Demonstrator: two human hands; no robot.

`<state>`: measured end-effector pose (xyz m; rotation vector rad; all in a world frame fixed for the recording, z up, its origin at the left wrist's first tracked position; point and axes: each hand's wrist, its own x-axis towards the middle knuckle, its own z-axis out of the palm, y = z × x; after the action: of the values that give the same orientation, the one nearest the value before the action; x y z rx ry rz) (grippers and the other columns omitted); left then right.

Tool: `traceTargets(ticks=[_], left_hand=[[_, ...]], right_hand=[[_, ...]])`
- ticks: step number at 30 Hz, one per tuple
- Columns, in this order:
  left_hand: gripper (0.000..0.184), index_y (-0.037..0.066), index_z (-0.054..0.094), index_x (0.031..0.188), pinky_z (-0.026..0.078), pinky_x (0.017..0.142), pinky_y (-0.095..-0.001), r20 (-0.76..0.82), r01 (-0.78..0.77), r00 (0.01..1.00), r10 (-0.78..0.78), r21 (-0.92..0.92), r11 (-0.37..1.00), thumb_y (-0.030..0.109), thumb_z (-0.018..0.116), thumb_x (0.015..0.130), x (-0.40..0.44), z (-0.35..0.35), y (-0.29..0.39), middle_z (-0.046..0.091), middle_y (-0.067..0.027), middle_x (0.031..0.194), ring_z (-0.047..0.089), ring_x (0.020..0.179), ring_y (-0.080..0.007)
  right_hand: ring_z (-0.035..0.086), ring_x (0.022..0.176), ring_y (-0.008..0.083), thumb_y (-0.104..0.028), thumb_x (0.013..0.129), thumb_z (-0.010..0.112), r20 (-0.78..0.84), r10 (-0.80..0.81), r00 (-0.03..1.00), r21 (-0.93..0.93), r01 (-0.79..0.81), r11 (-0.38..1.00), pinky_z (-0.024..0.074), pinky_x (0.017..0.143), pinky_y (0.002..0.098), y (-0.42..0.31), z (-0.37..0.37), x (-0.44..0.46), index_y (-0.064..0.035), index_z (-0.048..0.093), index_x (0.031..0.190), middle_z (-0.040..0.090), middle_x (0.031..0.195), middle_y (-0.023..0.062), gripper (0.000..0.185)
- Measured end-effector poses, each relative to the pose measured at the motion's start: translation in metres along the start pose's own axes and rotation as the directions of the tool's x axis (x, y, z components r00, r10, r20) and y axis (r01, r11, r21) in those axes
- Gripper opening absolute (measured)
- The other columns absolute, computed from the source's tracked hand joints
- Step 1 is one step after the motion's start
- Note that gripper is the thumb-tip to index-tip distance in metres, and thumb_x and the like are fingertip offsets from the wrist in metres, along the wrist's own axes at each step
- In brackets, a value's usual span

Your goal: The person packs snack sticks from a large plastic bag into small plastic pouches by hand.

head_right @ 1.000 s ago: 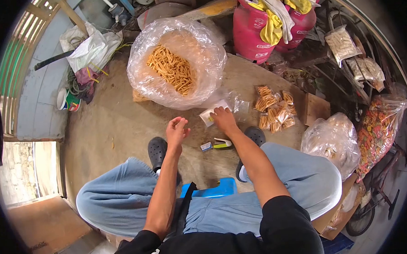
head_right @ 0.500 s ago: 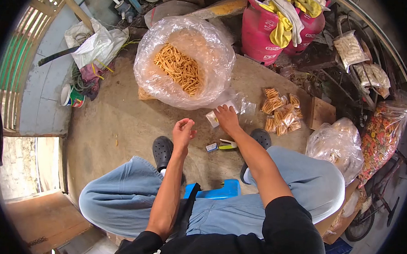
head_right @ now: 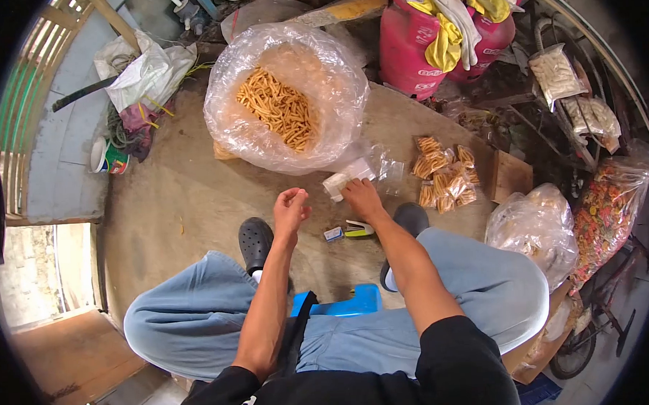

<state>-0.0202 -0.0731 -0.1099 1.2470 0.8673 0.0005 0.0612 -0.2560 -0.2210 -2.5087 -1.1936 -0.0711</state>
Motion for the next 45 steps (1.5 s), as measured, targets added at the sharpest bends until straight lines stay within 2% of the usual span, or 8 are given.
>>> traceTargets(ticks=[8, 10, 11, 13, 17, 23, 36, 45], left_hand=[[0.034, 0.003, 0.054, 0.110, 0.044, 0.055, -0.0232, -0.004, 0.047, 0.999, -0.047, 0.055, 0.997, 0.028, 0.062, 0.089, 0.006, -0.008, -0.027, 0.061, -0.0053, 0.096, 0.059, 0.071, -0.0129], [0.036, 0.003, 0.055, 0.111, 0.044, 0.059, -0.0245, -0.007, 0.045, 0.999, -0.045, 0.043, 0.998, 0.032, 0.060, 0.090, 0.006, -0.009, -0.028, 0.061, -0.0052, 0.097, 0.060, 0.076, -0.0128], [0.039, 0.003, 0.055, 0.112, 0.045, 0.062, -0.0257, -0.005, 0.044, 0.999, -0.044, 0.040, 0.998, 0.036, 0.057, 0.091, 0.007, -0.009, -0.029, 0.062, -0.0050, 0.098, 0.060, 0.081, -0.0126], [0.042, 0.003, 0.056, 0.113, 0.045, 0.067, -0.0271, 0.005, 0.003, 1.000, -0.004, 0.098, 0.995, 0.039, 0.055, 0.091, 0.012, -0.007, -0.025, 0.062, -0.0051, 0.102, 0.059, 0.086, -0.0122], [0.051, 0.005, 0.058, 0.115, 0.043, 0.078, -0.0294, 0.128, -0.008, 0.992, -0.007, 0.117, 0.993, 0.049, 0.051, 0.091, -0.005, 0.006, 0.011, 0.063, -0.0040, 0.108, 0.058, 0.095, -0.0117], [0.037, 0.005, 0.061, 0.112, 0.047, 0.078, -0.0268, 0.430, 0.046, 0.903, 0.015, -0.132, 0.990, 0.035, 0.057, 0.092, -0.024, 0.009, 0.028, 0.067, -0.0031, 0.101, 0.062, 0.093, -0.0135], [0.030, -0.004, 0.061, 0.108, 0.053, 0.073, -0.0289, 0.215, -0.101, 0.968, 0.127, -0.129, 0.987, 0.021, 0.060, 0.091, -0.012, -0.001, 0.014, 0.068, -0.0122, 0.099, 0.066, 0.084, -0.0176], [0.024, -0.001, 0.064, 0.098, 0.052, 0.067, -0.0256, 0.228, 0.038, 0.974, 0.008, -0.198, 0.979, 0.020, 0.068, 0.086, -0.022, -0.019, 0.037, 0.069, -0.0106, 0.091, 0.067, 0.078, -0.0152]], right_hand=[[0.059, 0.082, 0.0254, -0.007, 0.074, 0.061, -0.190, 0.064, 0.980, 0.242, -0.017, 0.970, 0.0428, 0.074, 0.0369, -0.032, -0.020, -0.013, -0.0092, 0.060, 0.084, 0.063, 0.083, 0.0047, 0.011], [0.061, 0.074, 0.0227, -0.010, 0.083, 0.060, -0.077, 0.470, 0.879, 0.569, -0.348, 0.745, 0.0456, 0.067, 0.0345, -0.035, -0.024, 0.003, -0.0062, 0.060, 0.087, 0.066, 0.082, 0.0050, 0.005], [0.061, 0.074, 0.0227, -0.010, 0.083, 0.060, -0.075, 0.457, 0.886, 0.567, -0.339, 0.751, 0.0456, 0.067, 0.0345, -0.031, -0.029, 0.013, -0.0062, 0.060, 0.087, 0.066, 0.082, 0.0050, 0.005], [0.062, 0.073, 0.0155, -0.016, 0.090, 0.059, 0.244, 0.530, 0.812, 0.934, -0.345, 0.098, 0.0469, 0.063, 0.0295, -0.023, -0.055, 0.036, -0.0040, 0.060, 0.094, 0.068, 0.085, 0.0051, 0.013], [0.060, 0.076, 0.0092, -0.018, 0.091, 0.060, 0.467, 0.338, 0.817, 0.878, -0.473, -0.070, 0.0469, 0.064, 0.0243, -0.013, -0.117, 0.053, -0.0051, 0.063, 0.101, 0.067, 0.086, 0.0029, 0.016], [0.059, 0.073, 0.0088, -0.022, 0.087, 0.066, 0.486, 0.278, 0.829, 0.854, -0.518, 0.053, 0.0467, 0.062, 0.0243, -0.022, -0.135, 0.049, -0.0046, 0.068, 0.093, 0.067, 0.085, 0.0010, 0.019], [0.056, 0.066, 0.0084, -0.031, 0.086, 0.067, 0.447, 0.448, 0.774, 0.877, -0.479, -0.047, 0.0455, 0.057, 0.0237, -0.019, -0.107, 0.033, -0.0055, 0.068, 0.093, 0.064, 0.077, 0.0000, 0.026], [0.058, 0.070, 0.0133, -0.014, 0.082, 0.061, 0.565, 0.719, 0.405, 0.696, -0.701, -0.152, 0.0496, 0.054, 0.0288, 0.018, -0.017, -0.016, -0.0031, 0.060, 0.106, 0.060, 0.080, 0.0057, 0.027]])
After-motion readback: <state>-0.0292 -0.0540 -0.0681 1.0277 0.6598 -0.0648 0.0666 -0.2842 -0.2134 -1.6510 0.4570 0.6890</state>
